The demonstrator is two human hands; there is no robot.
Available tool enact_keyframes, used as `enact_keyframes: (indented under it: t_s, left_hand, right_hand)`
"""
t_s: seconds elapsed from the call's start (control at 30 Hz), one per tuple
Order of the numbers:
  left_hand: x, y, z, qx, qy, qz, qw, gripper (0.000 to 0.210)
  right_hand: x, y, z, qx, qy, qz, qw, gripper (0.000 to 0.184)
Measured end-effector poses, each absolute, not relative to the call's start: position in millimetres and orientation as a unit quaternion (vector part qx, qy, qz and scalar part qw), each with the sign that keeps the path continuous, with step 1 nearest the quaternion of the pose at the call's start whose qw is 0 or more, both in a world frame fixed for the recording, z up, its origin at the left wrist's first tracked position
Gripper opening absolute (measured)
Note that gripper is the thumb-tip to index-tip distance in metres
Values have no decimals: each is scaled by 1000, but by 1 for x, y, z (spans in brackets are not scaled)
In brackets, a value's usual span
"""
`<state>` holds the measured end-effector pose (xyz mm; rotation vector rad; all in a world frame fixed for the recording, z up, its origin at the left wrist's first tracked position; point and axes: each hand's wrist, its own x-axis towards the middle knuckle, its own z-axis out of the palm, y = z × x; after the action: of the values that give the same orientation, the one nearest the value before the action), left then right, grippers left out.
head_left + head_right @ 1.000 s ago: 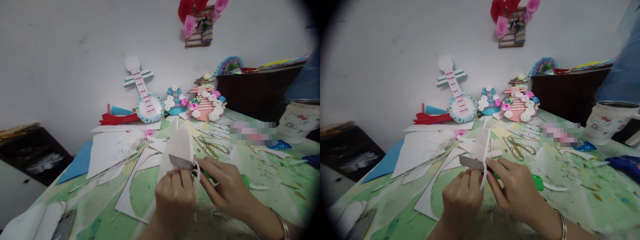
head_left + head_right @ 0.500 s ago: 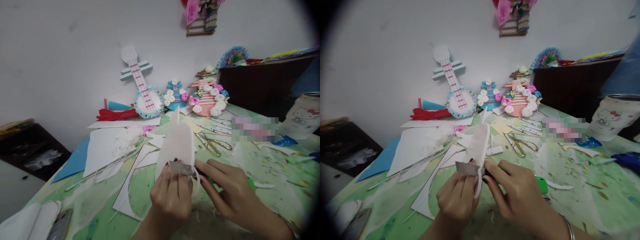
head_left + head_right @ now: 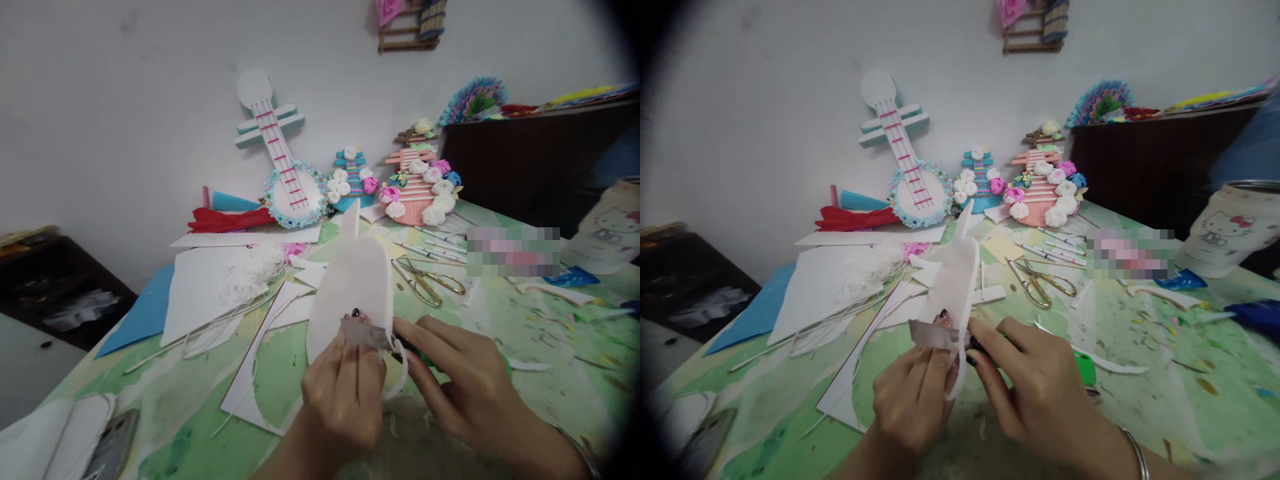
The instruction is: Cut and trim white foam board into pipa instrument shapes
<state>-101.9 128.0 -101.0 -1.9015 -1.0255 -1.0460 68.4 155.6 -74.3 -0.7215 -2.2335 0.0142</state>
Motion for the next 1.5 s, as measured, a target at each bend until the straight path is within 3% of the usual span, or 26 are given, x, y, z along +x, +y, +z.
enact_keyframes:
  t_s: [0.47, 1.0, 1.5]
  left_hand:
    - [-101, 126, -100, -744, -385, -402, 369, 20]
    - [-104, 125, -101, -765, -370, -398, 346, 28]
    - [-104, 124, -99, -758, -369, -396, 365, 24]
  right_hand:
    - [71, 158, -75, -284, -869, 4, 404, 43]
    - [75, 166, -77, -297, -850, -10, 435, 34]
    - [72, 161, -74, -291, -860, 24, 418, 40]
